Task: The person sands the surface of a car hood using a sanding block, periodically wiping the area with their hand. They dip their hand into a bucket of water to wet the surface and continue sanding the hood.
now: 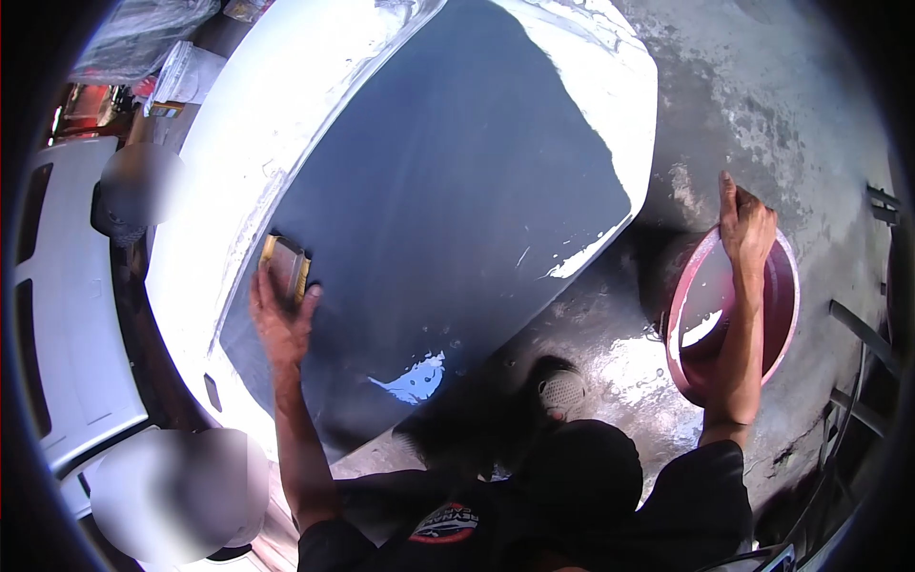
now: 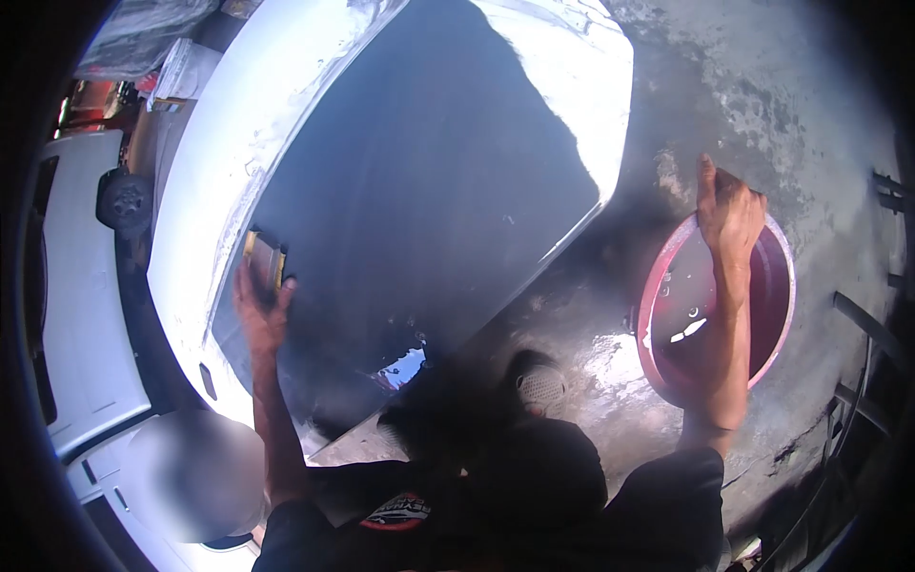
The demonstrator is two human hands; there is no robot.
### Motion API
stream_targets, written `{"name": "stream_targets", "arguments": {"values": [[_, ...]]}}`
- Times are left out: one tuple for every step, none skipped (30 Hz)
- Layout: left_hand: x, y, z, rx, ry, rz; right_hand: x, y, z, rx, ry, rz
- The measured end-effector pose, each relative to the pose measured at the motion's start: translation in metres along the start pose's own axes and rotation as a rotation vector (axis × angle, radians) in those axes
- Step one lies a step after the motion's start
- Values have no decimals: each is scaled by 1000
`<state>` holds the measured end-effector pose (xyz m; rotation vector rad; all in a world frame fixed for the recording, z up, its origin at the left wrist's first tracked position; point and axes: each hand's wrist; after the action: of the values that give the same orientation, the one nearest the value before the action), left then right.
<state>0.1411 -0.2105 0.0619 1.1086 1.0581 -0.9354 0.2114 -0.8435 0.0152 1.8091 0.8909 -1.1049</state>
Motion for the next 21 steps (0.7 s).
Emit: {"name": "stream_targets", "arguments": {"values": [[-6,3,2,-6,-13,2,-2,1,-2,17,-16,-29],[-14,7,4,-59,36,7,-3,3,-2,7,-22,-21],[-18,9,3,-111,87,9,-2,3,-2,33,-20,-34],[-15,11,-5,-118,78,7,-2,2,-2,60,-20,-51],[-11,13,-13,-74,15,12,-1,2,-2,69,-19,-56],[-5,12,-18,-33,-51,16,1,1,-3,58,-32,-58],[-5,10,-17,-16,-2,27,3,-2,-6,46,10,43],[-5,7,-10,-28,-17,20,4,-3,-7,33,53,145],[-7,3,-2,-82,-14,16,2,-3,-7,94,24,91],[-10,0,9,-136,-10,13,-1,-6,-9,80,9,95],[-15,-1,26,-194,-15,-8,-4,-10,-16,-94,44,258],[-8,-6,35,-204,-31,-8,-8,-15,-27,-270,82,419],[-1,-10,42,-165,-61,65,-21,-25,-49,-272,192,351],[6,-14,50,-126,-87,137,-37,-36,-84,-191,426,259],[13,-19,63,-130,-92,138,-47,-48,-104,-174,536,76],[23,-22,79,-67,-127,201,-50,-58,-127,-338,587,25],[32,-25,97,-3,-160,268,-49,-72,-153,-411,603,-37],[42,-30,120,21,-224,271,-52,-87,-179,-396,651,-231],[50,-37,145,41,-287,275,-48,-99,-199,-411,678,-378],[55,-47,169,63,-324,199,-38,-109,-214,-405,726,-495],[57,-57,194,85,-361,119,-24,-118,-225,-416,771,-570]]}}
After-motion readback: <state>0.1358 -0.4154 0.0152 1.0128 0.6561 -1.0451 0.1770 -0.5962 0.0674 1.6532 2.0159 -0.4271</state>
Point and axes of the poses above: each hand's wrist, its own y-axis towards the middle knuckle, its own x-axis out of the palm, z = x × y, and after that the axes turned 3 degrees about z, right-handed
